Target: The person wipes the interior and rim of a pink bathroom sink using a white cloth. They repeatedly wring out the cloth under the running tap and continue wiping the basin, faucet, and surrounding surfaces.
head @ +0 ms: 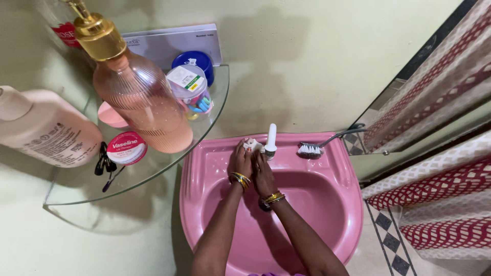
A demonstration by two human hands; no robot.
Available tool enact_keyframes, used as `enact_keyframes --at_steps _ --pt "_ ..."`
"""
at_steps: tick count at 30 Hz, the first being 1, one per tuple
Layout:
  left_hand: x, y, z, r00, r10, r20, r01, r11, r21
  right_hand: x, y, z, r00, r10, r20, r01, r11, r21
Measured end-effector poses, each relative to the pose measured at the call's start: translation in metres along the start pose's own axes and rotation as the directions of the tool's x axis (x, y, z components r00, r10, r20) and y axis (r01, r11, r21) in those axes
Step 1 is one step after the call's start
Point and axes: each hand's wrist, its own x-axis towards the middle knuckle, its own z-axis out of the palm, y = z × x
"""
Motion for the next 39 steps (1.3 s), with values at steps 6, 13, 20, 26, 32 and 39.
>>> enact_keyframes --at_steps 6,13,20,26,32,39 --pt "-0.047 -0.029 0.014 0.997 0.023 -0.08 -0.007 0.98 0.197 -0.024 0.003 -0.008 0.997 0.052 0.053 -0.05 0.998 -0.031" --pt "-0.041 -0.07 0.02 0.932 -0.159 -0.324 0.215 0.966 0.145 -0.013 0.002 -0.034 0.919 0.336 -0.206 -0.279 0.924 0.262" --pt "-0.087 -0.042 0.099 0.902 -0.381 -0.203 0.309 0.898 -0.312 -0.001 0.062 -0.023 0.848 0.521 -0.102 -0.432 0.789 0.438" --pt "-0.08 -0.039 0.085 0.95 -0.305 -0.063 0.291 0.941 -0.172 -0.001 0.092 -0.01 0.906 0.409 -0.109 -0.36 0.88 0.31" --pt "-0.083 -0.033 0.065 0.938 -0.331 0.103 0.341 0.934 -0.103 -0.039 0.086 -0.009 0.903 0.427 -0.035 -0.381 0.837 0.392" --pt "-0.07 -0.04 0.018 0.905 -0.377 -0.199 0.283 0.88 -0.381 -0.029 0.007 -0.047 0.88 0.474 0.015 -0.335 0.598 0.728"
